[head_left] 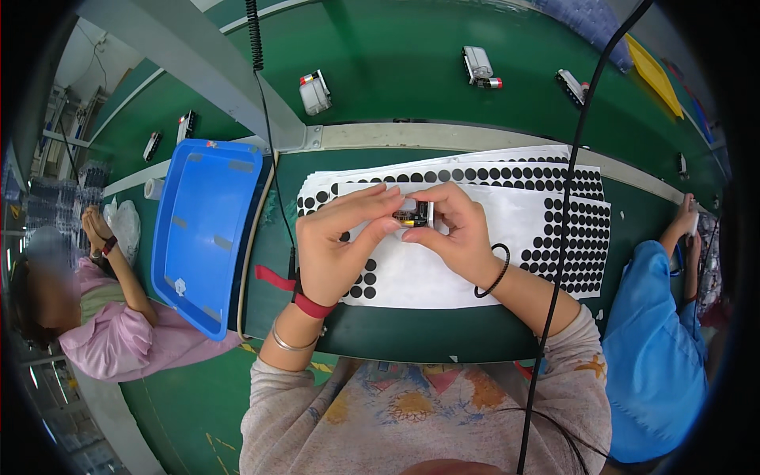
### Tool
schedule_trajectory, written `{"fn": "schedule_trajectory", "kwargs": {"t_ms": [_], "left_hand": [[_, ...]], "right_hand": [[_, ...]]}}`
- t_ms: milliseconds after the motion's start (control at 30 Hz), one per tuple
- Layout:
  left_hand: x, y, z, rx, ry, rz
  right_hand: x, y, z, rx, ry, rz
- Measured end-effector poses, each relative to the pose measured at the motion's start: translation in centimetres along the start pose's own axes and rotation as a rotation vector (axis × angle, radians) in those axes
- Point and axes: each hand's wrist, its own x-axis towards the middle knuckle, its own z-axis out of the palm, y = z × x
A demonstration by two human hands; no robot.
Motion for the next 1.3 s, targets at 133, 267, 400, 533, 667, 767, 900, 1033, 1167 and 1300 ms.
{"fn": "schedule_trajectory", "kwargs": {"t_ms": [133, 267, 400, 533, 667, 767, 900, 1033, 1167, 1300], "left_hand": [[0.2, 0.0, -0.1, 0.247, -0.024, 0.163], [0.2, 0.1, -0.1, 0.351, -0.049, 0.206], [0.5, 0.1, -0.2, 0.621, -0.025, 0.387], [0.9, -0.2, -0.6, 0.533, -0.072, 0.407], [0.7, -2.2, -0.8, 0.168, -0.156, 0.281], [0.8, -2.8, -0.6, 0.081, -0.16, 0.291], [0.7, -2.6, -0.4, 0.022, -0.161, 0.352], [0.5, -2.7, 0.0, -0.029, -0.168, 0.345], [0.2, -2.5, 0.4, 0.021, -0.162, 0.365], [0.1, -2.5, 0.7, 0.042, -0.146, 0.38]], "right_hand": [[0.0, 0.7, -0.3, 0.051, 0.016, 0.052], [0.0, 0.5, -0.1, 0.096, 0.032, 0.086], [0.4, -0.1, 0.0, 0.065, 0.019, 0.107], [0.2, 0.6, -0.5, 0.025, -0.04, 0.116], [0.8, 0.4, 0.1, 0.17, -0.061, 0.061], [1.0, 0.6, -0.1, 0.248, -0.086, 0.15], [0.8, 0.0, -0.6, 0.755, -0.219, 0.428], [0.9, 0.4, -1.5, 0.809, -0.283, 0.449], [0.7, 0.0, -1.6, 0.81, -0.28, 0.492], [0.6, 0.2, -1.6, 0.835, -0.286, 0.493]]}}
